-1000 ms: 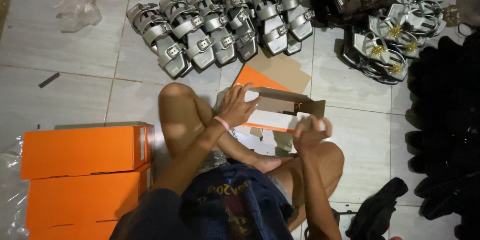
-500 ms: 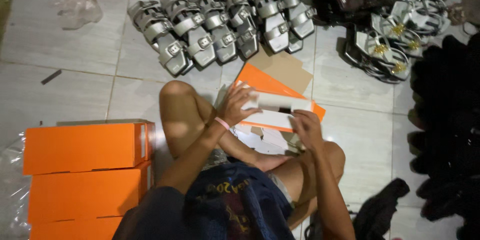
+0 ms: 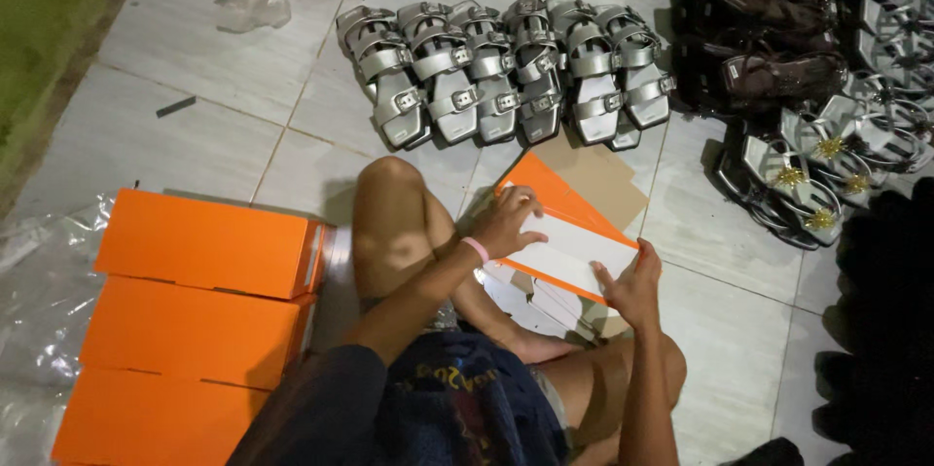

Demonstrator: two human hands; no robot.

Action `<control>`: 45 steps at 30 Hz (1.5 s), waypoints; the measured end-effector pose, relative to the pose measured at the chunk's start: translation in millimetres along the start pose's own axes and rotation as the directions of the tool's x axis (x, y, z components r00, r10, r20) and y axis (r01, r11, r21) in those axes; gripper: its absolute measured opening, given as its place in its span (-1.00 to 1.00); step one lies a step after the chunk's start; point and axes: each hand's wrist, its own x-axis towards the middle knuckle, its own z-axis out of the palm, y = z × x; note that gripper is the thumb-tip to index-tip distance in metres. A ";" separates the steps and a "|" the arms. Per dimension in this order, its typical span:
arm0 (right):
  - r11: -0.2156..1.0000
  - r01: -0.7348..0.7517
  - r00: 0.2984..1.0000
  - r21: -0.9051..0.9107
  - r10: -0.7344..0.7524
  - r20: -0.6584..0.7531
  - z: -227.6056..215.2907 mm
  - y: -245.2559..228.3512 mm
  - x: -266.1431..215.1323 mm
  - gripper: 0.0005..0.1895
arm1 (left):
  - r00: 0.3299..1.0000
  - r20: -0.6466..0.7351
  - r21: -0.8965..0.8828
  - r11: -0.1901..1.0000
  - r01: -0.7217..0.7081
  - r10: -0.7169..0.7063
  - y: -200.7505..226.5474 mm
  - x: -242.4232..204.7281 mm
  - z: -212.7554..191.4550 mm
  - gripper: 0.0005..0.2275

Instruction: The person sits on the floor and repeatedly packs pairs of silver sandals into orange shoe boxes. The person opens each box, places a pair of sandals inside, and closes the lid before moving to the next box.

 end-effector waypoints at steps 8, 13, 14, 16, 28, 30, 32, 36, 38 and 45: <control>0.945 -0.048 0.975 0.324 0.115 -0.189 7.4 54.9 -32.7 -0.29 | 0.858 -0.164 -0.409 0.825 0.391 -0.487 1.9 -8.8 10.8 -0.69; 0.845 0.120 0.927 0.522 0.094 -0.364 -34.7 32.2 -78.3 -0.28 | 0.699 -0.139 -0.972 0.230 0.038 -0.701 -25.6 12.1 54.2 -0.65; 0.815 0.182 0.929 0.550 0.041 -0.368 -38.2 20.5 -85.3 -0.07 | 0.708 -0.147 -0.961 0.270 0.064 -0.691 -35.7 18.7 61.1 -0.63; 0.952 -0.297 0.927 0.078 0.307 -0.214 -37.2 -3.1 -94.7 0.06 | 0.759 0.164 -0.986 -0.093 0.136 -0.630 -55.6 24.3 71.8 -0.51; 0.988 -0.101 0.958 -0.116 0.066 -0.279 6.0 -3.4 -90.9 -0.39 | 0.235 -0.971 0.158 0.603 0.782 -0.050 -231.0 15.7 -81.4 -0.37; 0.992 -0.094 0.958 -0.081 0.068 -0.280 8.9 -6.5 -87.4 -0.30 | 0.244 -0.568 -0.535 0.578 0.616 -0.786 -248.2 22.2 -110.8 -0.41; 0.984 -0.146 0.950 -0.098 0.112 -0.291 12.4 -15.8 -91.7 -0.28 | 0.343 -0.102 -0.813 0.277 0.512 -0.934 -253.8 30.9 -124.5 -0.42; 0.980 -0.111 0.926 -0.163 0.043 -0.375 16.8 -36.3 -102.0 -0.32 | 0.410 -0.148 -0.867 0.317 0.385 -0.900 -244.2 42.5 -122.5 -0.39; 0.975 -0.139 0.916 -0.175 0.060 -0.398 20.8 -45.5 -106.9 -0.36 | 0.363 -0.294 -0.808 0.432 0.400 -0.884 -238.1 39.3 -118.9 -0.36; 0.984 -0.097 0.899 -0.148 0.023 -0.437 36.2 -73.3 -117.3 -0.45 | 0.309 -0.609 -0.663 0.682 0.307 -0.731 -186.2 30.5 -123.8 -0.33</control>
